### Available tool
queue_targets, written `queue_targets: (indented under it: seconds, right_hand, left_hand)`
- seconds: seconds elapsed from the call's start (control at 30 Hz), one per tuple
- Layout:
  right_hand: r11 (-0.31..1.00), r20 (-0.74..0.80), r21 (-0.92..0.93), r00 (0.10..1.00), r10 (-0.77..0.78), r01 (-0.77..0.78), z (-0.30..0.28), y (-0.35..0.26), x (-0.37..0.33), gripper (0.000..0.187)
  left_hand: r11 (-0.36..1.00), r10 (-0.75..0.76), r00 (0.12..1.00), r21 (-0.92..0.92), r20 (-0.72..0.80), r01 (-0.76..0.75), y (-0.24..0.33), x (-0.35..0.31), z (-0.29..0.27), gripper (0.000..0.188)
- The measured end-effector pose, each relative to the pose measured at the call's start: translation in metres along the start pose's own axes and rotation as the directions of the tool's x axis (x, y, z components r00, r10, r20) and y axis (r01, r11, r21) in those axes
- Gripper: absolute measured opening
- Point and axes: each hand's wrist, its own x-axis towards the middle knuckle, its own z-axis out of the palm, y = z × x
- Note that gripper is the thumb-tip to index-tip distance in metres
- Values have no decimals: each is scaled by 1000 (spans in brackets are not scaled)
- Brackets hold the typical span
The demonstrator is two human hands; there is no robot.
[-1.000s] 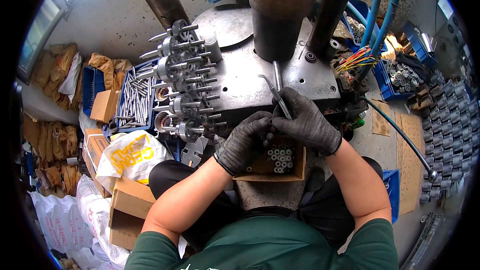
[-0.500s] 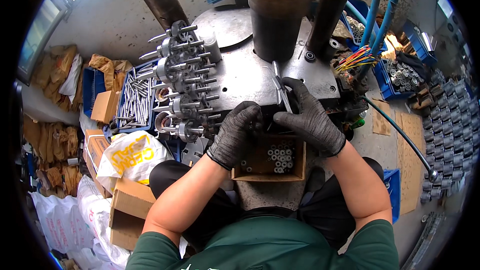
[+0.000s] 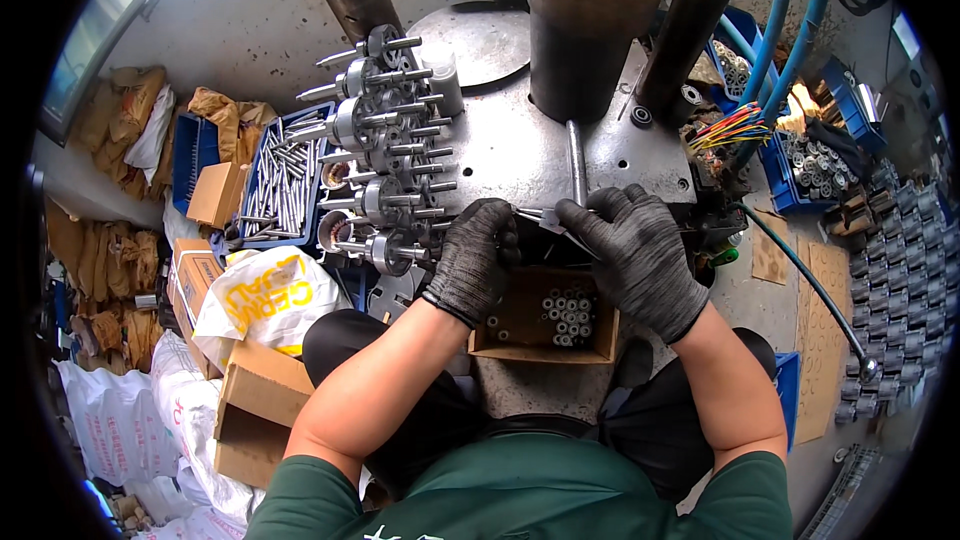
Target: The person sits on the floor in a workshop and uses pliers to attach small metal rings to a series of vertical metal rods mounted on a machine. The person repeatedly picks rings from a cardboard box and secures them onto the rods.
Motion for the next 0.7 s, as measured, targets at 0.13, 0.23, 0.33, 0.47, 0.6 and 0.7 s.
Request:
queue_targets:
  seconds: [0.13,0.23,0.33,0.47,0.6,0.7]
  right_hand:
    - [1000,20,-2,1000,14,-14,3,0,0,60]
    - [1000,29,-2,999,21,-21,4,1,-1,61]
    - [999,44,0,999,33,-33,4,1,-1,61]
    - [999,60,-12,997,45,-44,4,1,-1,62]
    - [995,92,62,993,77,-83,6,3,1,60]
    - [948,152,218,968,202,-232,2,2,8,59]
  left_hand:
    - [1000,8,1000,-3,25,-8,-1,-1,-2,3]
    - [1000,13,999,-18,36,-13,-1,-1,-2,3]
    - [999,15,999,-39,36,-14,-1,-3,-1,4]
    - [998,26,998,-52,62,-23,-2,-2,-4,5]
    - [997,51,996,-53,70,-47,-2,-1,-6,7]
    - [994,81,996,-79,26,-79,-3,-2,-2,10]
